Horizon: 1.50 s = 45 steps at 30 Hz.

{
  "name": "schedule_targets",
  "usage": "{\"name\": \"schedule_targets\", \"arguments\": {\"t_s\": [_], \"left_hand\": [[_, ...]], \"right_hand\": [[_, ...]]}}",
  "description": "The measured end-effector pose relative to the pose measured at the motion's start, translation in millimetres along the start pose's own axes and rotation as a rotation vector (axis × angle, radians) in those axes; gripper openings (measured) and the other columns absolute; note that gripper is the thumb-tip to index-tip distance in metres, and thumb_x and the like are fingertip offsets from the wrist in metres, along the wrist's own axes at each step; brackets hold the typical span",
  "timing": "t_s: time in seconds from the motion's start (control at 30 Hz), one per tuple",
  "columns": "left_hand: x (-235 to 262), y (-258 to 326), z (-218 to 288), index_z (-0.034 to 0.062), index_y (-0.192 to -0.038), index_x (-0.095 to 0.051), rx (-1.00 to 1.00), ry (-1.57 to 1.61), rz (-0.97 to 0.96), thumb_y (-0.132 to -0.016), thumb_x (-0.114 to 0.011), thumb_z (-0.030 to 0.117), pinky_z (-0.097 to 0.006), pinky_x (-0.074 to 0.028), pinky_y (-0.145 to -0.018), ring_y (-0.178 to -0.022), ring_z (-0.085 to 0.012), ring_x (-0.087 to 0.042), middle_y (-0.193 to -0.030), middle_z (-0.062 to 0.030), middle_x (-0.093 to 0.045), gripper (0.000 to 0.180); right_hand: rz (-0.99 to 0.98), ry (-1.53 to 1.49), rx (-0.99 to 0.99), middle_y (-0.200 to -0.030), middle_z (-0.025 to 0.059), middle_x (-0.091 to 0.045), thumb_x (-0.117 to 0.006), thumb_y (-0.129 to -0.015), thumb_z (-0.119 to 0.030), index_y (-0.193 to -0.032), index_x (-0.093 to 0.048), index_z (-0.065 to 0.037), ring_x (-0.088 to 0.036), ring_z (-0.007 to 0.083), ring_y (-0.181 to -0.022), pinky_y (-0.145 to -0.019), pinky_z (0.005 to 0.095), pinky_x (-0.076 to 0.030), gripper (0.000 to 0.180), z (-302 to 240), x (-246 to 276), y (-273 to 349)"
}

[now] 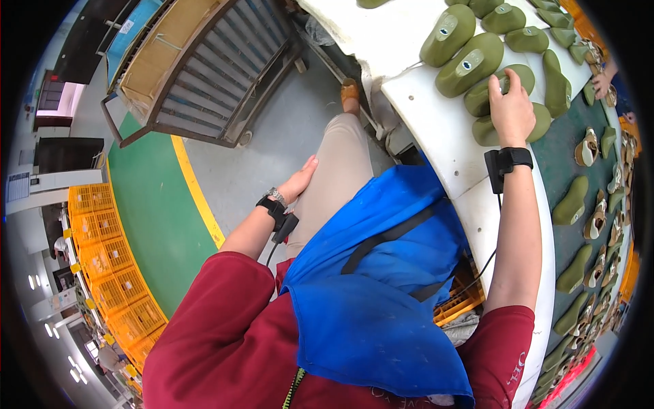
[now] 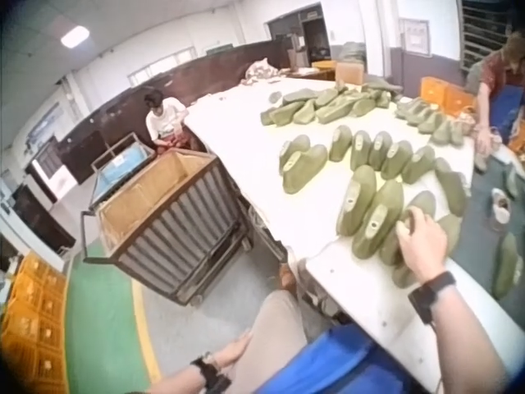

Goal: Organizing shoe molds and inspecting finished shoes on a factory production line.

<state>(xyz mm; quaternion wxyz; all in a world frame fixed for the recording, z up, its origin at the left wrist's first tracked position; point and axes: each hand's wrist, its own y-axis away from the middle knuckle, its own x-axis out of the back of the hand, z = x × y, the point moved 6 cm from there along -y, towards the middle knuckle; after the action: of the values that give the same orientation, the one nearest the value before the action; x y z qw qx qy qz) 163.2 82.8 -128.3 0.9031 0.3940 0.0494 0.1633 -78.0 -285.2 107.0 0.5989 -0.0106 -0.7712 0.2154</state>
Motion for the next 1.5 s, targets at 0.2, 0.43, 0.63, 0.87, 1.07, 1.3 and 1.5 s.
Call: {"name": "schedule_targets", "arguments": {"t_s": [0.2,0.43,0.63,0.87,1.07,1.3,1.5], "left_hand": [[-3.1,39.7,9.2,0.0069,-0.144,0.009,0.118,-0.272,-0.132,-0.090,-0.034,0.061,-0.032,-0.018,-0.110,-0.138,-0.0225,-0.015,-0.150,-0.0174,-0.013,0.088],[-12.0,64.2,-3.6,-0.0077,-0.128,0.034,0.017,-0.854,-0.401,-0.076,-0.060,0.063,-0.037,-0.018,-0.111,-0.139,-0.0298,-0.008,-0.146,-0.0305,-0.002,0.129],[-13.0,50.1,-10.1,-0.0130,-0.124,0.035,0.083,-0.754,-0.511,-0.063,-0.064,0.073,-0.039,-0.026,-0.108,-0.135,-0.0391,-0.019,-0.140,-0.0390,-0.012,0.144],[-15.7,49.0,-11.6,-0.0142,-0.124,0.033,0.048,-0.959,-0.476,-0.063,-0.058,0.077,-0.037,-0.034,-0.102,-0.124,-0.0384,-0.040,-0.133,-0.0386,-0.030,0.143],[-25.5,52.4,3.8,-0.0143,-0.124,0.034,0.235,-1.096,-0.509,-0.065,-0.054,0.078,-0.038,-0.035,-0.101,-0.124,-0.0382,-0.040,-0.132,-0.0370,-0.033,0.140],[-47.4,22.8,52.4,-0.0145,-0.124,0.034,0.384,-1.322,-0.487,-0.068,-0.050,0.080,-0.039,-0.036,-0.100,-0.124,-0.0380,-0.040,-0.131,-0.0351,-0.037,0.138],[-68.6,-17.7,79.3,-0.0183,-0.131,0.014,0.194,-1.601,-0.219,-0.068,-0.038,0.085,-0.042,-0.044,-0.088,-0.110,-0.0384,-0.053,-0.117,-0.0330,-0.051,0.132]], "right_hand": [[-0.031,0.010,-0.017,-0.110,0.0125,-0.061,-0.045,-0.084,-0.053,-0.124,-0.052,-0.024,-0.059,0.0314,-0.101,-0.087,0.0426,-0.044,0.050,1.1,-2.5,-2.3],[-0.045,0.004,-0.014,-0.113,0.0120,-0.060,-0.045,-0.085,-0.053,-0.125,-0.051,-0.022,-0.057,0.0329,-0.103,-0.087,0.0432,-0.045,0.050,0.8,-3.4,-3.2],[-0.008,0.008,0.006,-0.109,0.0133,-0.062,-0.045,-0.084,-0.052,-0.123,-0.052,-0.022,-0.059,0.0330,-0.099,-0.085,0.0438,-0.046,0.049,0.8,-1.0,-1.4],[0.071,0.008,0.015,-0.099,0.0138,-0.063,-0.052,-0.082,-0.048,-0.116,-0.057,-0.022,-0.061,0.0309,-0.090,-0.081,0.0457,-0.045,0.044,-2.4,3.8,2.0],[0.202,-0.038,0.067,-0.093,0.0152,-0.059,-0.056,-0.081,-0.043,-0.112,-0.058,-0.019,-0.060,0.0317,-0.085,-0.082,0.0529,-0.042,0.040,-5.4,10.6,7.2],[0.204,-0.152,0.067,-0.111,0.0261,-0.053,-0.057,-0.078,-0.037,-0.106,-0.058,-0.016,-0.055,0.0345,-0.090,-0.090,0.0564,-0.036,0.036,-8.6,16.2,2.3],[0.124,-0.235,0.071,-0.113,0.0236,-0.053,-0.059,-0.079,-0.037,-0.110,-0.059,-0.016,-0.055,0.0323,-0.090,-0.092,0.0537,-0.035,0.038,1.6,20.8,5.2]]}}
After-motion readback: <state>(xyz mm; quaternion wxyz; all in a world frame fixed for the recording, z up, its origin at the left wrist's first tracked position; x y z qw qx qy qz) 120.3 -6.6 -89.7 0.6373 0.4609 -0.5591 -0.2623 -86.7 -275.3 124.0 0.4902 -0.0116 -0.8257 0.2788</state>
